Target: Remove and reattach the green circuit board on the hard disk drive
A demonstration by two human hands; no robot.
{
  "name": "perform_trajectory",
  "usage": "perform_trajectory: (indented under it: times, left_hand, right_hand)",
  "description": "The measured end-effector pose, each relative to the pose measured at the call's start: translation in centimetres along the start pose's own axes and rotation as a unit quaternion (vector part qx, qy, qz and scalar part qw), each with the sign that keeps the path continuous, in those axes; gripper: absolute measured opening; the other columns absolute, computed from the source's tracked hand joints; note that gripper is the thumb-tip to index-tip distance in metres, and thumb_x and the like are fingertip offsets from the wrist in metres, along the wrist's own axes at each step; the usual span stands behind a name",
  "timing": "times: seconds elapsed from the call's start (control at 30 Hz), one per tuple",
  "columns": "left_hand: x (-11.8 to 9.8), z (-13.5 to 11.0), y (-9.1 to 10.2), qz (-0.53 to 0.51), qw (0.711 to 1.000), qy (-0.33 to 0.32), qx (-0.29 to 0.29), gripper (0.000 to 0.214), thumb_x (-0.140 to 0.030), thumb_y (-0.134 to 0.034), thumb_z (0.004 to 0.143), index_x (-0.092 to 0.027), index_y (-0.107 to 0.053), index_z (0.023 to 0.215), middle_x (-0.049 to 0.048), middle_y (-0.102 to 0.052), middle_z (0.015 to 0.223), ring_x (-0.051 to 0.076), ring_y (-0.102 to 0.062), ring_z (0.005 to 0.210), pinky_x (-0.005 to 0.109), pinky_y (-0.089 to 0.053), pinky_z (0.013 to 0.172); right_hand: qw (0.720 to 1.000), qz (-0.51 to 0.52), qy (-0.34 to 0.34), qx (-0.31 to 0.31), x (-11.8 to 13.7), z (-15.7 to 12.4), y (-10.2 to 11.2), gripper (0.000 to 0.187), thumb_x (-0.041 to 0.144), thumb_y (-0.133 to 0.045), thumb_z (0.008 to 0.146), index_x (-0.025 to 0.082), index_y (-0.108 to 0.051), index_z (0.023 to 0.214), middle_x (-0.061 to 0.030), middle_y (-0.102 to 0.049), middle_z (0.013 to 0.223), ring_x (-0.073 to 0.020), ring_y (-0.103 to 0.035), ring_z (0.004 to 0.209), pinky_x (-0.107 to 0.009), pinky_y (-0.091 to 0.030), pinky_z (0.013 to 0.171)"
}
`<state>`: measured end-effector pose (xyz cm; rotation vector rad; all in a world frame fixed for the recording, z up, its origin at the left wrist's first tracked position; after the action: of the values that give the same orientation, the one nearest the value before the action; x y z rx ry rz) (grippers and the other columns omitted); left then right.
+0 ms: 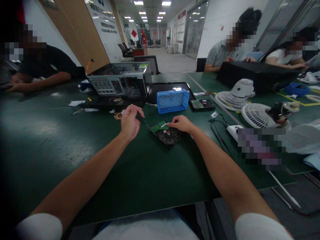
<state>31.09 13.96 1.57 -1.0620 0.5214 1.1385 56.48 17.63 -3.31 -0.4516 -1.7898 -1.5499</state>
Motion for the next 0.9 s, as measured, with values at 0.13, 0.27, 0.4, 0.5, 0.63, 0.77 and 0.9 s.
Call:
perform_trajectory:
  times: [0.13, 0.27, 0.4, 0.5, 0.63, 0.77, 0.9]
  left_hand:
    - [0.2, 0.0, 0.0, 0.037, 0.999, -0.013, 0.024, 0.030, -0.041, -0.058, 0.100, -0.020, -0.055, 0.078, 0.0010, -0.053, 0.079, 0.012, -0.051, 0.069, 0.024, -0.047, 0.067]
    - [0.1, -0.3, -0.2, 0.085, 0.994, -0.031, 0.064, 0.037, -0.048, -0.052, 0.101, -0.020, -0.059, 0.079, 0.0020, -0.056, 0.078, 0.013, -0.053, 0.071, 0.027, -0.048, 0.071]
    - [-1.0, -0.6, -0.9, 0.154, 0.980, -0.019, 0.125, 0.043, -0.054, -0.046, 0.102, -0.020, -0.065, 0.083, 0.0027, -0.059, 0.079, 0.015, -0.055, 0.073, 0.031, -0.047, 0.074]
    - [-2.7, -0.9, -1.5, 0.234, 0.958, -0.031, 0.164, 0.038, -0.051, -0.052, 0.101, -0.022, -0.074, 0.090, 0.0044, -0.063, 0.090, 0.018, -0.058, 0.087, 0.033, -0.047, 0.084]
    - [-4.6, -1.0, -2.0, 0.264, 0.946, -0.022, 0.189, 0.021, -0.042, -0.068, 0.093, -0.024, -0.079, 0.091, 0.0040, -0.061, 0.085, 0.019, -0.057, 0.086, 0.033, -0.046, 0.084]
    - [-4.3, -0.8, -1.8, 0.209, 0.952, 0.067, 0.211, 0.022, -0.041, -0.075, 0.087, -0.023, -0.079, 0.098, 0.0058, -0.067, 0.090, 0.018, -0.058, 0.078, 0.028, -0.043, 0.061]
    - [-3.2, -0.6, -1.3, 0.105, 0.963, 0.164, 0.186, 0.032, -0.043, -0.078, 0.084, -0.019, -0.071, 0.104, 0.0074, -0.069, 0.094, 0.017, -0.062, 0.079, 0.023, -0.042, 0.050]
  right_hand:
    - [1.000, 0.004, -0.006, 0.002, 0.0, 0.0, 0.0, 0.056, 0.074, -0.073, 0.071, 0.019, -0.065, 0.069, -0.0003, -0.060, 0.063, -0.0139, -0.050, 0.060, -0.027, -0.032, 0.054]
    - [1.000, 0.007, -0.007, 0.003, -0.2, 0.2, 0.0, 0.056, 0.074, -0.073, 0.071, 0.019, -0.065, 0.070, -0.0001, -0.061, 0.063, -0.0137, -0.050, 0.060, -0.027, -0.032, 0.053]
    - [1.000, 0.009, -0.005, 0.005, -0.3, 0.2, -0.1, 0.056, 0.074, -0.073, 0.072, 0.019, -0.065, 0.071, 0.0002, -0.061, 0.063, -0.0133, -0.051, 0.059, -0.026, -0.033, 0.053]
    - [1.000, 0.016, -0.003, 0.005, -0.2, 0.1, -0.1, 0.054, 0.072, -0.073, 0.073, 0.018, -0.066, 0.072, 0.0003, -0.062, 0.064, -0.0132, -0.051, 0.059, -0.026, -0.034, 0.053]
    - [0.999, 0.041, 0.001, 0.009, -0.1, 0.0, -0.1, 0.050, 0.067, -0.076, 0.074, 0.018, -0.068, 0.075, -0.0008, -0.066, 0.069, -0.0144, -0.055, 0.063, -0.025, -0.039, 0.055]
    - [0.996, 0.088, 0.012, 0.014, 0.2, -0.1, -0.3, 0.041, 0.057, -0.079, 0.075, 0.017, -0.072, 0.082, -0.0030, -0.071, 0.079, -0.0163, -0.061, 0.072, -0.026, -0.048, 0.063]
    - [0.990, 0.133, 0.031, 0.017, 0.3, -0.1, -0.5, 0.037, 0.046, -0.082, 0.076, 0.017, -0.076, 0.098, -0.0053, -0.075, 0.094, -0.0178, -0.066, 0.085, -0.028, -0.053, 0.077]
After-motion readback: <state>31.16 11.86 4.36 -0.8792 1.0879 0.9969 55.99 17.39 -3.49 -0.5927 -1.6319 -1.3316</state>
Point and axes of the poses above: each hand's wrist, its own z-axis towards the middle knuckle, its own y-axis out of the back of the hand, x = y × z, the point moved 3 cm from there along z, towards the middle knuckle
